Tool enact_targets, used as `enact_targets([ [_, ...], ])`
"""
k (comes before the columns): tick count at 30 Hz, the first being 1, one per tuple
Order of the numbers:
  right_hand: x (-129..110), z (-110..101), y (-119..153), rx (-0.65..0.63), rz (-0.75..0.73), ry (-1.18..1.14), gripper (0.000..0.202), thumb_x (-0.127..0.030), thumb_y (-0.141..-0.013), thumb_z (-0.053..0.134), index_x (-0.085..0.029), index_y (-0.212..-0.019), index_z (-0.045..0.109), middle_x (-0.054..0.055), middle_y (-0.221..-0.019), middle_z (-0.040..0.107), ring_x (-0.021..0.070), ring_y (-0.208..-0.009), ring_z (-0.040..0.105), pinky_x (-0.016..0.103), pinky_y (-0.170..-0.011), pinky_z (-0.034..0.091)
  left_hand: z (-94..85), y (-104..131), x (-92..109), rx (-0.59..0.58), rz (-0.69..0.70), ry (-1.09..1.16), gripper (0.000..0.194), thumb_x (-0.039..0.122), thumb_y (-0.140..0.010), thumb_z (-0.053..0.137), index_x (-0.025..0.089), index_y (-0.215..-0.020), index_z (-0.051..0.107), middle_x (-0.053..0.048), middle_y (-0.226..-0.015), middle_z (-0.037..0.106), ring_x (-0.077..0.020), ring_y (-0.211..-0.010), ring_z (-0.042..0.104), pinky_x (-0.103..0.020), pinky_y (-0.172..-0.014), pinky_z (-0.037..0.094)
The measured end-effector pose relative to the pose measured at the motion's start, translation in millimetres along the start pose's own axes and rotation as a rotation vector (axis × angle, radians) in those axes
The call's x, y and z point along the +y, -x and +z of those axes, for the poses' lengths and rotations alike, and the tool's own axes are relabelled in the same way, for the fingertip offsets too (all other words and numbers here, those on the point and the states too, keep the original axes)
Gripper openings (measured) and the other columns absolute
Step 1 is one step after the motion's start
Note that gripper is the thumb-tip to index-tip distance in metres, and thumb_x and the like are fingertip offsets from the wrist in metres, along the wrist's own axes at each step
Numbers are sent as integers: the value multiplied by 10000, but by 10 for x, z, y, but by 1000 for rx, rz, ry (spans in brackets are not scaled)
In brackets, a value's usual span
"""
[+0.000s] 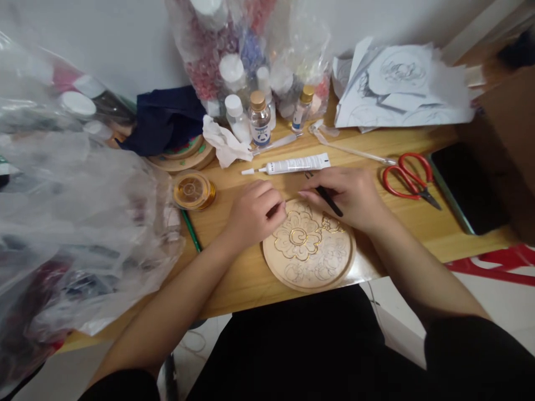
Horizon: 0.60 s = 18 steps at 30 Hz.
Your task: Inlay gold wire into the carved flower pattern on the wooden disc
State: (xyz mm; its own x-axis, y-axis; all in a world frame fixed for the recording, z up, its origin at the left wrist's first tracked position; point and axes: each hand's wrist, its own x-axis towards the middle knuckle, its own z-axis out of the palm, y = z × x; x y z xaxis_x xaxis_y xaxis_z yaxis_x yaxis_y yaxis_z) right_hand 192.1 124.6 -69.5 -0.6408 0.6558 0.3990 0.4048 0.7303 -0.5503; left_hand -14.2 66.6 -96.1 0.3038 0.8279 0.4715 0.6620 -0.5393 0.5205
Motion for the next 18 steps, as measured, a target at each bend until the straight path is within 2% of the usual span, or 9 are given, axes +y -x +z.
enact_targets([
  [8, -32, 11, 12, 17, 28, -36, 242, -348, -919, 647, -158, -776, 692, -2, -651, 655, 71, -555, 540, 205, -515, 384, -19, -12, 33, 11, 24, -82, 259, 100, -845, 523, 208, -636, 414, 27, -632, 409, -128, -625, 387, -294, -585, 310],
  [14, -35, -41, 3, 12, 19, -81, 206, -320, -911, 663, -162, -780, 689, 2, -664, 668, 72, -573, 561, 204, -543, 418, -16, -5, 21, -19, 27, -109, 274, 206, -927, 514, 204, -661, 449, 18, -642, 439, -138, -629, 412, -306, -594, 329],
  [18, -28, -34, 11, 12, -13, -91, 171, -281, -902, 673, -152, -794, 701, 8, -673, 674, 72, -571, 565, 202, -540, 418, -6, -6, 7, -30, 58, -143, 309, 204, -963, 480, 199, -655, 468, 13, -639, 450, -138, -632, 416, -305, -604, 335],
])
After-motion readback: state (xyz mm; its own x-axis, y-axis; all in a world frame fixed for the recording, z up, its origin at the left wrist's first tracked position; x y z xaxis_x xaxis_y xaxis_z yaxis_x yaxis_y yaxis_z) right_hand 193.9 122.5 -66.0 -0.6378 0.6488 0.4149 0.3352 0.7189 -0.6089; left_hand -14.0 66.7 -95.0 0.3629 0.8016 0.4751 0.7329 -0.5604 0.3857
